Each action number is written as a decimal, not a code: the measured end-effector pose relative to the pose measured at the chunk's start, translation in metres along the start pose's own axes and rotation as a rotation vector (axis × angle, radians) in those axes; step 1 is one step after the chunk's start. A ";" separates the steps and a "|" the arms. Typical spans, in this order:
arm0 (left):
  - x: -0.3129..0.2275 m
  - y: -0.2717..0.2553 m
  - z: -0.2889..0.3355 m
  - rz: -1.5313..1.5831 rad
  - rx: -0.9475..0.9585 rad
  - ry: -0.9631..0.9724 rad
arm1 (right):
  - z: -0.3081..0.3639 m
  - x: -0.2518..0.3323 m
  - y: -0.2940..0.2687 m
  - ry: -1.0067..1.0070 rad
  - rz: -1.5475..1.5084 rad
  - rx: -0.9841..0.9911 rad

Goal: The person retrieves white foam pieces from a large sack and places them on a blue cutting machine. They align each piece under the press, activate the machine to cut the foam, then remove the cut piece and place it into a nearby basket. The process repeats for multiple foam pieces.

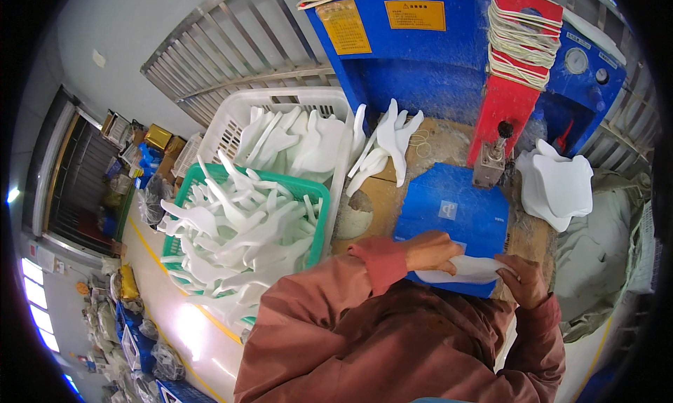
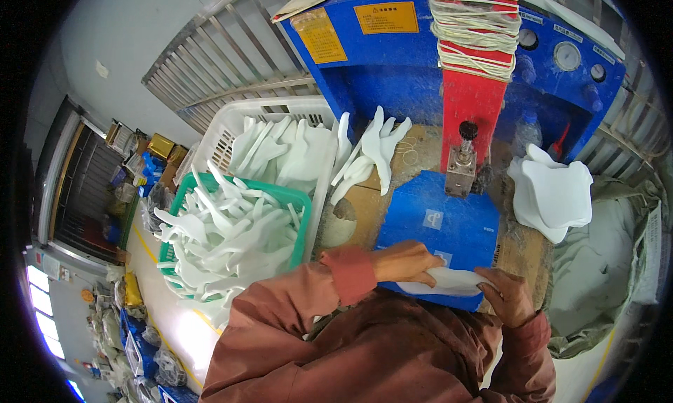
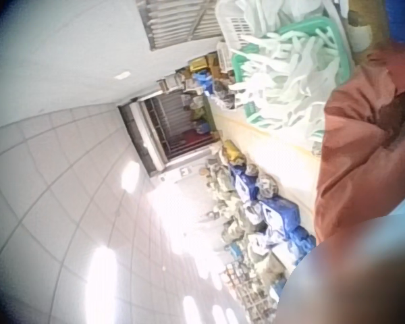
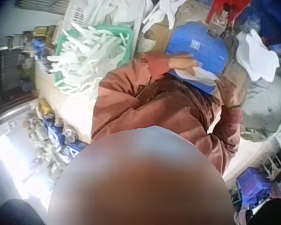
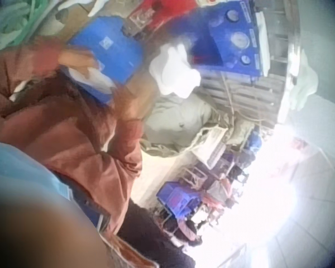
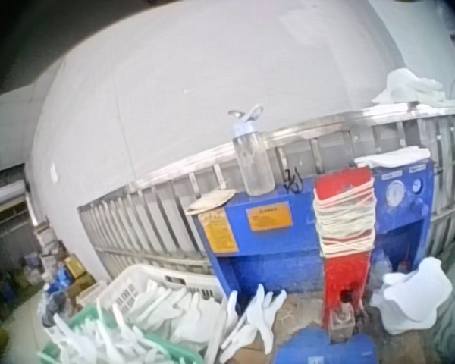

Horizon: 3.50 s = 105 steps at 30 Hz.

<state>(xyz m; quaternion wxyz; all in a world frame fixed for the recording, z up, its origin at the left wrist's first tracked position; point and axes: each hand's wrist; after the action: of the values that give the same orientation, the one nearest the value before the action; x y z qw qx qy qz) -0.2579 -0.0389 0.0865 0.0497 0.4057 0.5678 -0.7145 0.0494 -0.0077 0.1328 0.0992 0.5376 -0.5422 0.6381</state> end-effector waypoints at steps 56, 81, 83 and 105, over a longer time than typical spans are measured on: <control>-0.088 0.042 -0.034 1.466 -0.495 -0.288 | 0.010 0.027 -0.029 -0.374 0.733 -0.720; -0.016 -0.025 0.128 1.068 -1.025 -0.587 | -0.065 0.013 0.092 0.439 -0.919 -0.065; -0.013 -0.031 0.130 1.076 -1.071 -0.588 | -0.073 0.018 0.098 0.414 -1.053 -0.035; -0.009 -0.061 0.076 1.055 -0.857 -0.561 | -0.076 -0.001 0.070 0.381 -0.930 -0.239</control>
<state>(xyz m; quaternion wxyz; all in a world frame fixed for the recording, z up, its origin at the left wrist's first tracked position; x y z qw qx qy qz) -0.3247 -0.0857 0.1414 0.6846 0.3716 0.4926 -0.3880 -0.0437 0.0255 0.1040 0.5298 0.5811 -0.2874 0.5468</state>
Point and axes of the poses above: each hand's wrist, its own z-axis away from the middle knuckle, its own y-axis out of the palm, x = y × z, and after that the axes turned 9 degrees about -x, right-handed
